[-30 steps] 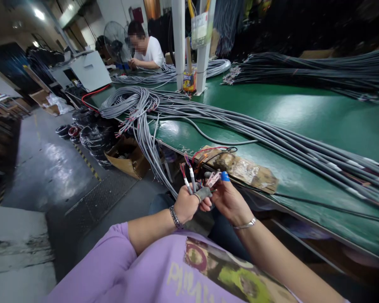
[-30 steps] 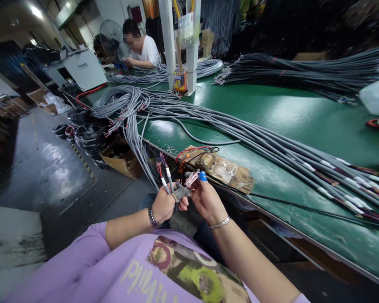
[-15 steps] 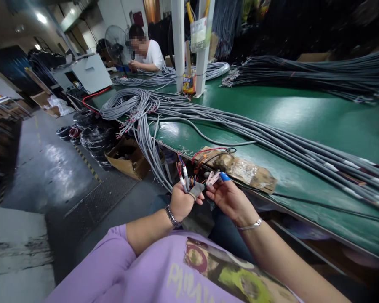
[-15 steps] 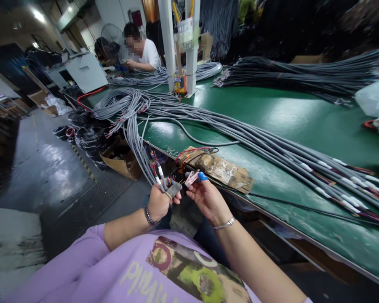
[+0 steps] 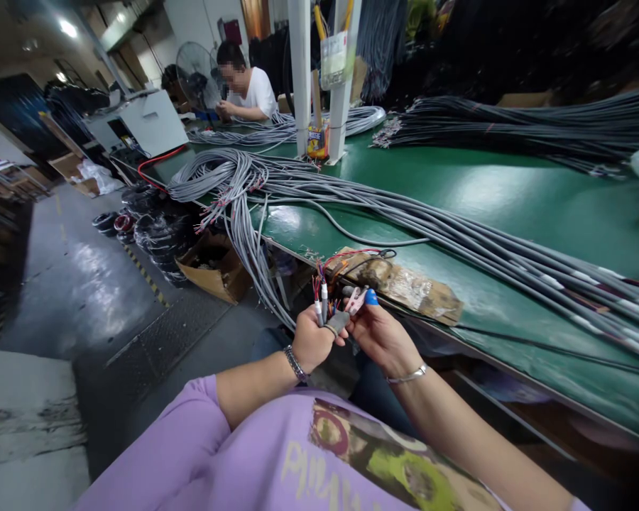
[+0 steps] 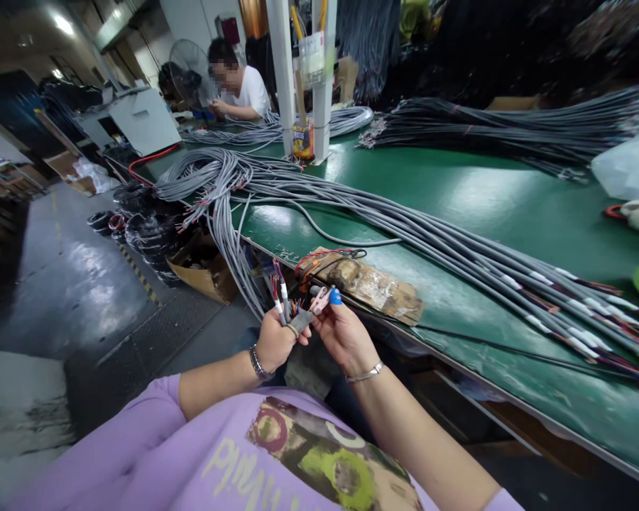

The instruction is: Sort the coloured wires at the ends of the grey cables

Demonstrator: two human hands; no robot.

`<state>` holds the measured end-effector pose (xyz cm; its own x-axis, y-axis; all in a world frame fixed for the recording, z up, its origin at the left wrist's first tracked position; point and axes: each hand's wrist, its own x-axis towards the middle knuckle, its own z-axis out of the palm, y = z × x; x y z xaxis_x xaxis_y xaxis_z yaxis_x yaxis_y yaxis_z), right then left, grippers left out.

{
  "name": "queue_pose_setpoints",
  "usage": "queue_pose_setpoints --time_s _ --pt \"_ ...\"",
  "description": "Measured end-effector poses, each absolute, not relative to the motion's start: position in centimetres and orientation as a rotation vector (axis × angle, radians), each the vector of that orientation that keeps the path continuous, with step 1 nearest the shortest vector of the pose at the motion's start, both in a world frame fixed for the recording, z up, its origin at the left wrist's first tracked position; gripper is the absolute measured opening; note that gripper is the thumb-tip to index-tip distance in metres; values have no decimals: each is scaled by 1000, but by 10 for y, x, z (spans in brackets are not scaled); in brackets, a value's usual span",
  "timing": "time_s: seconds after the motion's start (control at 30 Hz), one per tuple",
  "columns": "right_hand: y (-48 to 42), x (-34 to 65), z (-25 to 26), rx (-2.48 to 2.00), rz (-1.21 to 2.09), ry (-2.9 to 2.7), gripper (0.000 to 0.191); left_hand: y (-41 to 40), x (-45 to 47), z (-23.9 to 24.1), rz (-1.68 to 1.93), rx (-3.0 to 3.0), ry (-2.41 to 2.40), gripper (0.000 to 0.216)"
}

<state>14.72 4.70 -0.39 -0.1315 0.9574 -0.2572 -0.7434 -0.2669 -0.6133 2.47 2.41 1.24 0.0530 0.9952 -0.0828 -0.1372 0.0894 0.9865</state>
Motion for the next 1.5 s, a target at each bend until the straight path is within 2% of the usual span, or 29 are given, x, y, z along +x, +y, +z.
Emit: queue_pose_setpoints --time_s 0.43,0.77,0.97,1.2,1.33,1.4,1.5 --pt "38 149 -7 -667 1867 -334 41 20 23 12 1160 1050 1079 38" --pt "29 156 -22 -751 1881 -241 30 12 8 1 1035 983 1083 46" --pt "20 156 -29 -983 1676 -359 26 14 1 -8 985 899 982 51" --pt "-2 148 -19 -1198 1248 -980 28 5 -4 -22 805 997 984 40" --pt "-14 141 -10 -1048 1358 -1156 32 -4 -1 -35 752 1020 921 25" --pt "-18 139 -9 -1011 1390 -1230 28 -6 -2 -39 714 1086 915 16" --pt "-21 138 -11 -1048 1366 -1230 25 -8 -9 -34 677 1184 874 16"
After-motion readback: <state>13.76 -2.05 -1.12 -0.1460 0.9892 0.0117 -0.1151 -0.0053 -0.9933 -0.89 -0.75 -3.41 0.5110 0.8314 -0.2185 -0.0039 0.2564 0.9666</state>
